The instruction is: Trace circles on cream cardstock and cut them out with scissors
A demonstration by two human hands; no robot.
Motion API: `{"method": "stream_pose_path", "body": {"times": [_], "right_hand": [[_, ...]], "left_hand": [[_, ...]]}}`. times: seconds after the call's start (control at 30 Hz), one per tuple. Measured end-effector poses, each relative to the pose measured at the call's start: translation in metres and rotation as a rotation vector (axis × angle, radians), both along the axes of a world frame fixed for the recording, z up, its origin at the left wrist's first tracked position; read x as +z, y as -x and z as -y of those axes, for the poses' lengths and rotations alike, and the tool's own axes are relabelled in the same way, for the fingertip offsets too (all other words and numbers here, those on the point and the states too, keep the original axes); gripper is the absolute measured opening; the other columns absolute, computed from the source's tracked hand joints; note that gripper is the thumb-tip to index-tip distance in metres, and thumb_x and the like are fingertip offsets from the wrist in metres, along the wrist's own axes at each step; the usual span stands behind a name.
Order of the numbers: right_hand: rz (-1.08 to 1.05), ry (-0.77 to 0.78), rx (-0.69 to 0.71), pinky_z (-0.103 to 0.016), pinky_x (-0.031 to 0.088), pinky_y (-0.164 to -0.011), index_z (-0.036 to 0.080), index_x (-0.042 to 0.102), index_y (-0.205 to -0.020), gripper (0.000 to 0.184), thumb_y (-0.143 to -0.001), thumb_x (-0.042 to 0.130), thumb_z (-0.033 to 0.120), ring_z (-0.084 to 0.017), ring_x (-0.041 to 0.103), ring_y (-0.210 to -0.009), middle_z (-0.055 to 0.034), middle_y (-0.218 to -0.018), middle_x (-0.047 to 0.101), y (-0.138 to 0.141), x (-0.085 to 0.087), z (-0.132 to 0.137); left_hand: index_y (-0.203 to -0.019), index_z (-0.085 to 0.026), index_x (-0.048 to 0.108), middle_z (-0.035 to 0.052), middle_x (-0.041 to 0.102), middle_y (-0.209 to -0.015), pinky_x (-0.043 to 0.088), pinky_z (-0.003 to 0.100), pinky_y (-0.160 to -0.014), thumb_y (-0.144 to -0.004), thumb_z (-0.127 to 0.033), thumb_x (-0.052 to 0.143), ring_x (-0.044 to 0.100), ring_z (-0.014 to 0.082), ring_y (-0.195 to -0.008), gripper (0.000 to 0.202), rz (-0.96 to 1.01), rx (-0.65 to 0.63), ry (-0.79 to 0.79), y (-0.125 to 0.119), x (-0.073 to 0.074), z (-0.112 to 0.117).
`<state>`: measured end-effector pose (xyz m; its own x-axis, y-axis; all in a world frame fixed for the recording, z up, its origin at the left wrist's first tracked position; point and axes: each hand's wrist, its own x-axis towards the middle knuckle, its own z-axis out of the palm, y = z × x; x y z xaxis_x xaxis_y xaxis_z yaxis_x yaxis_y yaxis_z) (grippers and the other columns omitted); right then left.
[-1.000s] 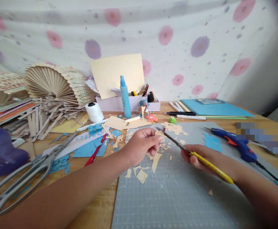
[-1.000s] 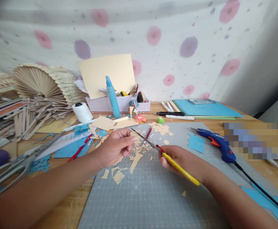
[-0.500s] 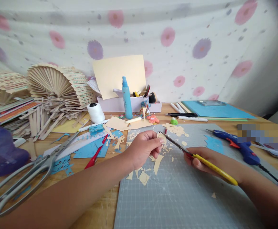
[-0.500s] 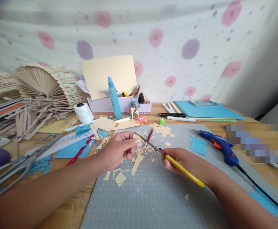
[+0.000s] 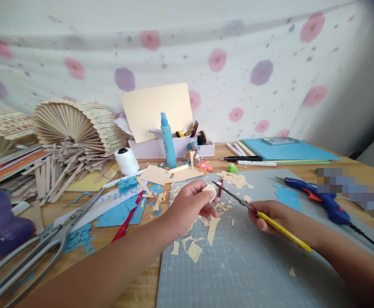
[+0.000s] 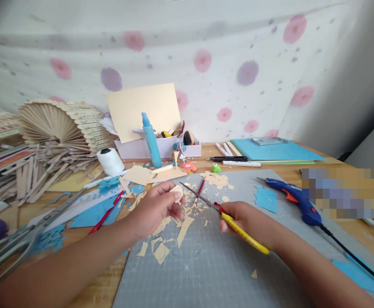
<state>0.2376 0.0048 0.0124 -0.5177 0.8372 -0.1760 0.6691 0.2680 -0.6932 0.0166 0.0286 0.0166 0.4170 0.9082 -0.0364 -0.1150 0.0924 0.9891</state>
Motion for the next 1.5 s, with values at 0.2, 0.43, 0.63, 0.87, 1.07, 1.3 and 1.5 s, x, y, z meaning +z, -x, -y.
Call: {"method": "stream_pose_path", "body": {"times": [0.2,0.43,0.63,0.87,1.07,1.3,1.5], "right_hand": [[0.025,-0.062,0.118,-0.024,0.036,-0.059,0.018,0.038,-0.077,0.028,-0.085,0.029,0.044,-0.014,0.038,-0.064,-0.001,-0.073,0.041,-0.003,-0.001,0.006],[0.006,-0.118,0.128,-0.023,0.036,-0.058,0.019,0.039,-0.08,0.034,-0.086,0.024,0.049,-0.014,0.041,-0.064,-0.0007,-0.073,0.043,0.002,-0.002,0.008],[-0.076,-0.091,0.125,-0.022,0.033,-0.057,0.019,0.04,-0.078,0.047,-0.081,0.021,0.062,-0.013,0.037,-0.063,0.0011,-0.071,0.04,0.004,-0.006,0.007],[-0.106,-0.057,0.1,-0.022,0.031,-0.055,0.019,0.039,-0.075,0.048,-0.079,0.025,0.065,-0.013,0.035,-0.063,0.0013,-0.069,0.039,0.007,-0.006,0.008],[-0.243,-0.024,0.029,-0.023,0.032,-0.057,0.019,0.039,-0.069,0.032,-0.078,0.043,0.05,-0.013,0.034,-0.062,0.0022,-0.067,0.039,0.023,-0.001,0.01],[-0.331,-0.001,-0.04,-0.021,0.031,-0.054,0.019,0.039,-0.065,0.023,-0.074,0.048,0.038,-0.011,0.035,-0.059,0.0035,-0.063,0.04,0.033,-0.006,0.009],[-0.327,0.029,-0.074,-0.02,0.031,-0.055,0.019,0.039,-0.062,0.017,-0.071,0.05,0.026,-0.01,0.035,-0.058,0.0046,-0.06,0.04,0.035,-0.002,0.008]], "left_hand": [[-0.066,-0.018,0.035,-0.0029,0.061,-0.064,0.042,0.02,-0.047,-0.068,-0.02,0.059,0.056,0.0079,-0.045,0.024,0.095,0.096,0.061,-0.002,0.006,0.001],[-0.071,-0.018,0.041,-0.0011,0.065,-0.066,0.044,0.023,-0.054,-0.067,-0.025,0.063,0.058,0.0091,-0.051,0.024,0.177,0.167,0.058,-0.003,0.006,0.003],[-0.065,-0.016,0.045,0.0006,0.063,-0.071,0.043,0.024,-0.06,-0.063,-0.028,0.067,0.06,0.0126,-0.064,0.025,0.145,0.207,0.076,-0.005,0.006,0.008],[-0.059,-0.015,0.05,-0.0064,0.05,-0.054,0.034,0.019,-0.055,-0.06,-0.022,0.069,0.043,0.0044,-0.052,0.02,0.226,0.273,-0.023,-0.005,0.002,0.006],[-0.06,-0.016,0.047,-0.004,0.055,-0.051,0.035,0.021,-0.055,-0.062,-0.025,0.068,0.049,0.0073,-0.052,0.022,0.239,0.222,0.006,-0.007,0.004,0.008],[-0.063,-0.016,0.047,-0.0052,0.056,-0.054,0.04,0.02,-0.056,-0.067,-0.024,0.065,0.054,0.0075,-0.054,0.02,0.22,0.213,-0.042,-0.007,0.003,0.012],[-0.07,-0.016,0.046,-0.0018,0.062,-0.062,0.043,0.022,-0.056,-0.071,-0.026,0.061,0.061,0.0109,-0.057,0.018,0.169,0.174,-0.036,-0.007,0.006,0.013]]}}
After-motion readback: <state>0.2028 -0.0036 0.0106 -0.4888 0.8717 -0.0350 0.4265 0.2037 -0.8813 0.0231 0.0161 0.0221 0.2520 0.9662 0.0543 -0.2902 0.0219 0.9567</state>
